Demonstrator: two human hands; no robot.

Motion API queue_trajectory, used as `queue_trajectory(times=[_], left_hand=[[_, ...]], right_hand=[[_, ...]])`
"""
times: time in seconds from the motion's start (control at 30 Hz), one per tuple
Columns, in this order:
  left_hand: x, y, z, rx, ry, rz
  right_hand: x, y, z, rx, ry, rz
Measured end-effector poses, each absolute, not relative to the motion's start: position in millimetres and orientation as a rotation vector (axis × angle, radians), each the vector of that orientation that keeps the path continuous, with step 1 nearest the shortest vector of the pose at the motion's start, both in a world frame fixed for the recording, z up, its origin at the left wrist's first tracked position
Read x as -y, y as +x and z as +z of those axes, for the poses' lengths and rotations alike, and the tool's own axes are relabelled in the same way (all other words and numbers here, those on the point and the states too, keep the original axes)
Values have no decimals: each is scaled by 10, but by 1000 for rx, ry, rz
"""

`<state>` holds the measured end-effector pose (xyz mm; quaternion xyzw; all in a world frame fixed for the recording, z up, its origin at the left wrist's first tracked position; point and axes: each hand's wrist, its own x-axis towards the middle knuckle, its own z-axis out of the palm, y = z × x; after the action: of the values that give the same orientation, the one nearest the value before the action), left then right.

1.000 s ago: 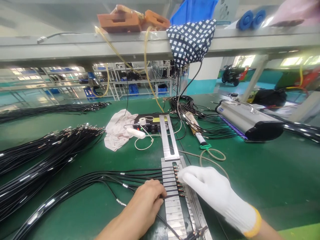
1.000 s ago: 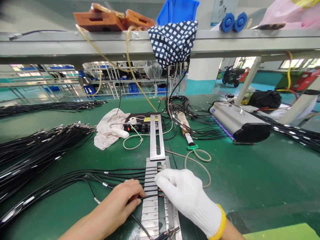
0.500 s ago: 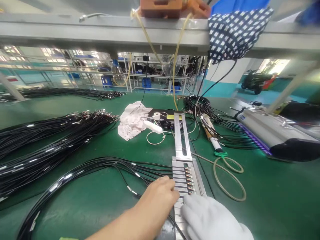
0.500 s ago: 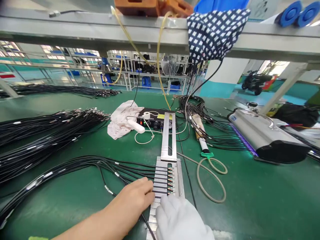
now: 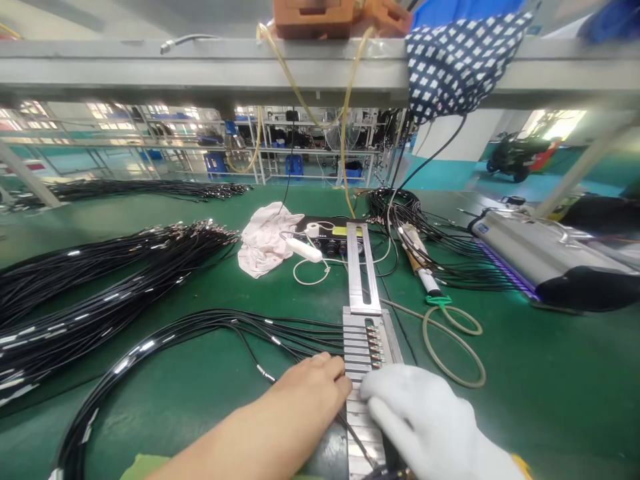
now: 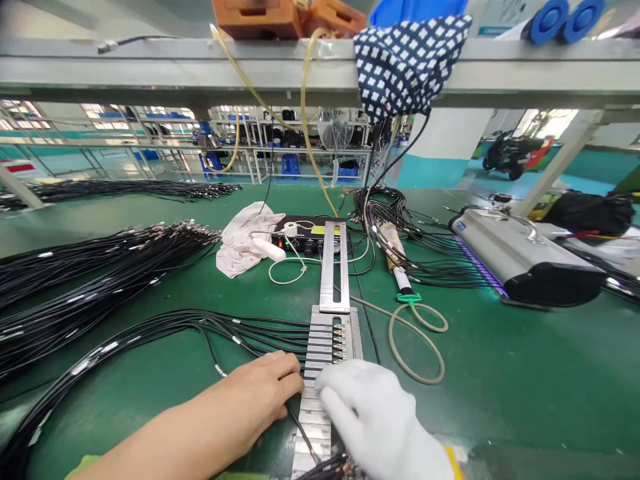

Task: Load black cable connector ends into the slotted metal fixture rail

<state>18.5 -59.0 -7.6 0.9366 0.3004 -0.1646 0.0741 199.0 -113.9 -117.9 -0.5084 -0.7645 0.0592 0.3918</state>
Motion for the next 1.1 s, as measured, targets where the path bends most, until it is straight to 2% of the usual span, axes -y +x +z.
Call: queue_trajectory(times=[0.03,0.1,0.17,0.27,0.47,0.7,1.1], left_hand=[[572,118,-88,-856,2821,-320],[540,35,-144,-788,2828,-171],[516,41,-179,-788,2824,-293],[511,150,-127,-950,2729,-502],[503,209,-64,-1130,2533,-146],[383,160,-306,-1164,2522,-81],[444,226,-390,-1253,2702,-415]], right_hand=[[1121,2043,-1149,1873,-1247,428],[1075,2129,-1105,1749,-1331,697],[1021,2186,-1106,1530,-1326,947],[935,2252,-1186,1168,-1082,1189],[859,2364,-1275,936,-1034,1218],[926,2368,-1103,947,-1095,1133],[983,2303,-967,990,-1147,1109]])
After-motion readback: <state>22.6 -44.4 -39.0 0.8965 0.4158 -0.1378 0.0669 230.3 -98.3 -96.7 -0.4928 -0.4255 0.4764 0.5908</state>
